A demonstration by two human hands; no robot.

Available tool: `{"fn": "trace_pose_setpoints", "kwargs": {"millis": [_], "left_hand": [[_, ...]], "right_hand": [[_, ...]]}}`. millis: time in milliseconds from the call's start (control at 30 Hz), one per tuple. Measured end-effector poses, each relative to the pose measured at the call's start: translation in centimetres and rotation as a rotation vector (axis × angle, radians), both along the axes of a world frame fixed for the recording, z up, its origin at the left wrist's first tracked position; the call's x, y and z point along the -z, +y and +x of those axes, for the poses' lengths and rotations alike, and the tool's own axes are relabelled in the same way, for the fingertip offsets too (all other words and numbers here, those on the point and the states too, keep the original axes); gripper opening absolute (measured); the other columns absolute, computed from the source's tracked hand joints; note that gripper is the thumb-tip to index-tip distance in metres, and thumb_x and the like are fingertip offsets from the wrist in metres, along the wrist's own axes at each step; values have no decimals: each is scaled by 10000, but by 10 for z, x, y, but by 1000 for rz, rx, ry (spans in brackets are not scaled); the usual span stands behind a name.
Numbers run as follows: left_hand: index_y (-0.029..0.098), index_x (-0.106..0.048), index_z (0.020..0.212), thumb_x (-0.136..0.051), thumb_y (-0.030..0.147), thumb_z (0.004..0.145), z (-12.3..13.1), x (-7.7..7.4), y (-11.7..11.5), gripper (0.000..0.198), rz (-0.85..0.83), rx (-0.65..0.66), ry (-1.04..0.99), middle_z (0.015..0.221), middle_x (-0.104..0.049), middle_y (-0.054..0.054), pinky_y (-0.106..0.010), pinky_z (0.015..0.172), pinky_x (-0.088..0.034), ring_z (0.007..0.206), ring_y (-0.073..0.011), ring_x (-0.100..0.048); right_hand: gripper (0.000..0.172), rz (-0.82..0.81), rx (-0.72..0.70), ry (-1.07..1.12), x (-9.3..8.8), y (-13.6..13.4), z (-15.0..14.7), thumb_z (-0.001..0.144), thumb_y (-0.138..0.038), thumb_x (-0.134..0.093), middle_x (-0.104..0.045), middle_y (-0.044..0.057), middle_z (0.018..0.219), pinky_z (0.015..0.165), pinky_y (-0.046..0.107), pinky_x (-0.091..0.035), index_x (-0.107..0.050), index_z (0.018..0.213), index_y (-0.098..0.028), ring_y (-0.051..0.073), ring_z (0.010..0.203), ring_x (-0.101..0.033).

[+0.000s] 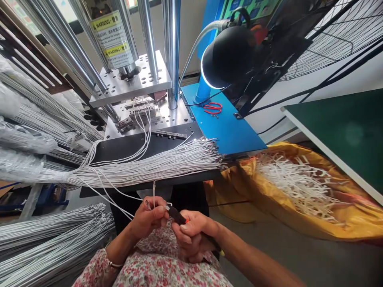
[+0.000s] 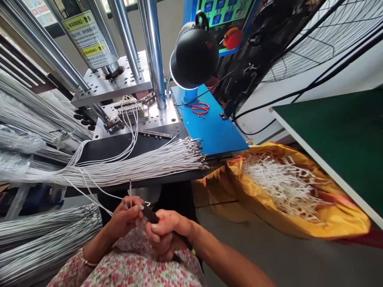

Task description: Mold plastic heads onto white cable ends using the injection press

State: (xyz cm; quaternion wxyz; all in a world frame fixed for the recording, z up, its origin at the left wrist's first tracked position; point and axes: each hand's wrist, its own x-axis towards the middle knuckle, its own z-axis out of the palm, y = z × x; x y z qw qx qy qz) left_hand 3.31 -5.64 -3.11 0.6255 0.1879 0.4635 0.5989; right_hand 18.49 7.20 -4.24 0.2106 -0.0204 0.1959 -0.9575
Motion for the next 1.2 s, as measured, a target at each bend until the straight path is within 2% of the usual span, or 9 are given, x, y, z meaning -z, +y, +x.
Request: {"fn": "trace_pose_setpoints", "kwargs": {"millis": [167, 333, 433, 567, 767, 900, 967, 1100, 1200], "left_hand": [[143, -618, 752, -694, 452, 835, -3, -5, 3, 329, 18, -12, -33, 551, -580, 4, -167, 350, -111, 350, -9, -178], [134, -604, 771, -655, 421, 874, -10, -14, 6, 309, -78, -45, 59, 612, -604, -12, -176, 372, -108, 380, -14, -214], [129, -601, 755, -654, 411, 869, -9, -15, 7, 309, -103, -47, 96, 607, -598, -13, -187, 395, -106, 394, -19, -224], [136, -590, 728, -636, 440, 860, -7, -23, 10, 335, -112, 23, 167, 592, -597, -11, -203, 417, -133, 399, -32, -221], [133, -661, 655, -646, 379, 861, -27, -53, 13, 321, -191, 129, 838, 571, -567, 1, -218, 530, -286, 549, -97, -419], [167, -701, 1084, -650, 436, 859, -32, -55, 17, 355, -149, 34, 724, 887, -721, -60, -246, 698, -421, 801, -182, -612], [167, -687, 1138, -655, 461, 851, -26, -50, 20, 412, -137, 47, 639, 985, -730, -87, -268, 752, -440, 880, -209, -630], [143, -720, 883, -651, 456, 853, -6, -39, 27, 322, -144, 87, 677, 710, -647, -19, -233, 597, -371, 629, -136, -517], [144, -624, 647, -590, 476, 890, -1, -37, 31, 412, -141, 49, 739, 571, -511, 15, -231, 536, -297, 545, -106, -398]], "right_hand": [[486, 203, 144, -28, 8, 8, 4, 772, -614, -663, -254, -113, 449, 460, 218, -243, -454, 665, -188, 53, 424, -209], [251, 1180, 329, -144, -9, 22, 17, 881, -393, -582, -504, -16, 722, 628, 258, -341, -543, 771, -171, 126, 677, -423], [213, 1433, 471, -187, -21, 21, 14, 950, -344, -476, -557, 8, 803, 694, 285, -374, -552, 838, -180, 152, 738, -473], [161, 1419, 662, 42, -32, 15, -2, 950, -318, -507, -598, 52, 1026, 767, 277, -404, -575, 1018, -189, 166, 865, -528], [250, 1534, 553, 139, -35, 15, -16, 946, -316, -524, -537, -14, 728, 658, 266, -337, -523, 740, -176, 122, 673, -442], [306, 1248, 684, -35, -40, 19, -20, 952, -432, -522, -584, 0, 725, 660, 257, -390, -591, 804, -173, 133, 686, -497], [327, 1084, 799, -136, -41, 19, -24, 923, -483, -557, -611, 16, 761, 673, 262, -423, -613, 854, -168, 143, 703, -522], [396, 922, 921, -298, -37, 17, -32, 852, -536, -635, -593, 13, 722, 648, 261, -433, -643, 938, -149, 141, 662, -523], [404, 948, 881, -249, -33, 19, -34, 845, -544, -642, -585, 9, 717, 611, 247, -403, -655, 897, -144, 126, 642, -497]]}}
